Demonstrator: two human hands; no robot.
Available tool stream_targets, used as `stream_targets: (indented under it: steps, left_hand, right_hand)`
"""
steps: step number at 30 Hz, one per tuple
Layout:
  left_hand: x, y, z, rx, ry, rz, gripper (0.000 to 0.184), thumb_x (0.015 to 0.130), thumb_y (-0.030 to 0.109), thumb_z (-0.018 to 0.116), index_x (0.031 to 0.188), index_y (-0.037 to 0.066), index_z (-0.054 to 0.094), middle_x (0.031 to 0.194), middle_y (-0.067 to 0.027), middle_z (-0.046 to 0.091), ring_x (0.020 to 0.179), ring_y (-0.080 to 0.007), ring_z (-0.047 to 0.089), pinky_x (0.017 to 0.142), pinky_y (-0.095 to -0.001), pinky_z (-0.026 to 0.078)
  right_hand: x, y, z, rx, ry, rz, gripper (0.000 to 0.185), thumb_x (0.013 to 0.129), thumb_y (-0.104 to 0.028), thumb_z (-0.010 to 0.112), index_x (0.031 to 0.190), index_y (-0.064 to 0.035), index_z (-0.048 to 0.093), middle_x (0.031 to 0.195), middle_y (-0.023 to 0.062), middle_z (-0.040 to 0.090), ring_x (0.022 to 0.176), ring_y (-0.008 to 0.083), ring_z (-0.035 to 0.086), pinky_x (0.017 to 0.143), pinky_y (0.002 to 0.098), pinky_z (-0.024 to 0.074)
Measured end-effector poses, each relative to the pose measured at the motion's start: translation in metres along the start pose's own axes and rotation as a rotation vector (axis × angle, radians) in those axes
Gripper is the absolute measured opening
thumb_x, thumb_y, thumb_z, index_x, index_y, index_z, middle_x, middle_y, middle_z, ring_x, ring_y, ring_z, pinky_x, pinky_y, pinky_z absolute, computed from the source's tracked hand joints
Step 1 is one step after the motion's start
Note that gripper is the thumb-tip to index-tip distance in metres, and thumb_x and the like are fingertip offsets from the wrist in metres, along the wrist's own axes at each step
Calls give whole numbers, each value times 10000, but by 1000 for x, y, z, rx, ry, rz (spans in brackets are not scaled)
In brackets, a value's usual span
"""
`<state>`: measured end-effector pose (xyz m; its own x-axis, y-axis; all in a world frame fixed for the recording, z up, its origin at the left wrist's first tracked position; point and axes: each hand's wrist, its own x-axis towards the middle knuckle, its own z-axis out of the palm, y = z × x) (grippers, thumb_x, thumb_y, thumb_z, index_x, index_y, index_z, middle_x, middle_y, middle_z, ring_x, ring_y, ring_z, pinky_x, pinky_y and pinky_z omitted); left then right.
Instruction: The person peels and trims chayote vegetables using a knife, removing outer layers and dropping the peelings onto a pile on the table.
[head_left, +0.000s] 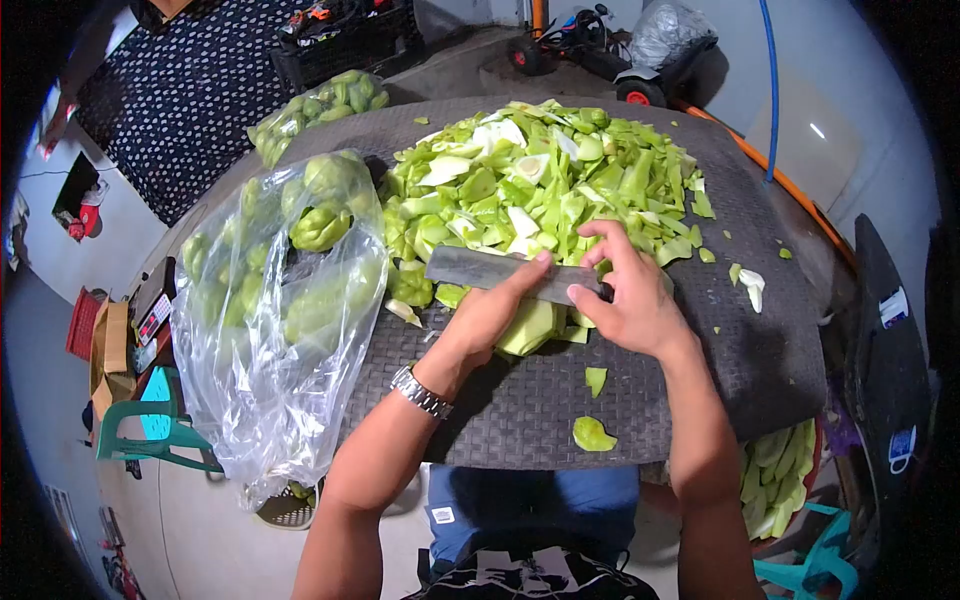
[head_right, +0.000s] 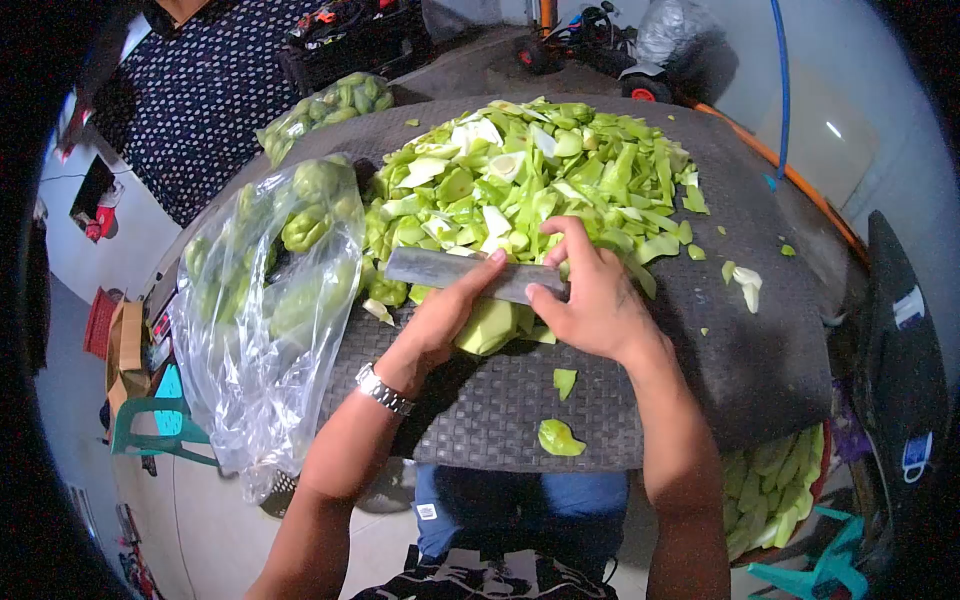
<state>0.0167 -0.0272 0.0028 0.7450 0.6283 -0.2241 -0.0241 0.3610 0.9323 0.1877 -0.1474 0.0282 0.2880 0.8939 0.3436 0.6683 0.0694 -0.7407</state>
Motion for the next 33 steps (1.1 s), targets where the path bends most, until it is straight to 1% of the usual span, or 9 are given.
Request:
stream_targets:
  steps: [5,8,12,15,20,23,24,27,33]
  left_hand:
    - [4,-1,-2,-169,38,-111,377,1080,350,520,1234,18,611,1079,-124,715,882,-222,733,771,-367,617]
    - [9,-2,-9,-301,-59,-212,386,1079,366,488,1213,26,612,1025,-127,721,846,-239,731,726,-371,622]
    - [9,2,-14,-256,-62,-183,363,1067,346,506,1194,31,634,1027,-120,727,847,-230,732,746,-368,615]
    - [6,6,-7,-266,50,-153,337,1054,328,539,1178,34,645,1022,-112,730,854,-231,734,752,-370,610]
    - [8,10,-18,-274,121,-53,289,1030,300,568,1161,58,653,998,-103,740,806,-228,727,747,-371,612]
    - [9,17,-22,-504,223,119,288,1038,310,560,1161,59,629,1009,-122,716,821,-246,734,729,-390,623]
    - [12,15,-33,-496,250,196,293,1036,323,569,1178,72,621,1012,-112,716,820,-240,729,737,-384,624]
    - [24,16,-54,-566,255,417,297,1041,329,575,1199,83,626,1081,-82,691,962,-229,713,866,-395,601]
    - [27,12,-62,-531,335,471,399,1029,348,562,1300,71,657,1078,-100,730,873,-236,710,770,-396,610]
  right_hand:
    - [2,-22,-1,-413,282,-477,509,769,-239,854,1185,-64,619,1037,128,671,884,362,690,801,435,552]
    - [-9,-38,7,-58,-64,-448,376,759,-251,882,1018,-54,694,981,111,669,822,308,683,748,399,557]
    - [-9,-26,21,52,-84,-297,135,818,-73,836,858,-22,718,773,42,627,613,118,579,577,273,481]
    - [-7,-29,9,-123,82,-169,158,854,-107,814,921,-21,699,833,101,679,751,230,724,647,347,561]
    - [-3,-24,1,-95,380,-128,275,899,-78,759,1149,-23,659,1083,162,687,826,265,725,666,351,583]
    - [-18,-37,-15,-223,248,-60,315,883,-124,785,1153,-27,658,1097,169,684,941,300,708,798,398,585]
    - [-37,-39,-21,-341,83,-103,506,893,-314,799,1294,-56,628,1299,217,618,1207,381,618,1013,488,512]
    - [-99,-42,-14,-517,-369,-168,809,928,-659,628,1573,-207,441,1637,269,278,1509,504,272,1190,665,266]
    - [-82,-13,13,-578,-548,-377,709,980,-643,541,1569,-257,462,1596,269,370,1510,455,315,1204,661,233]
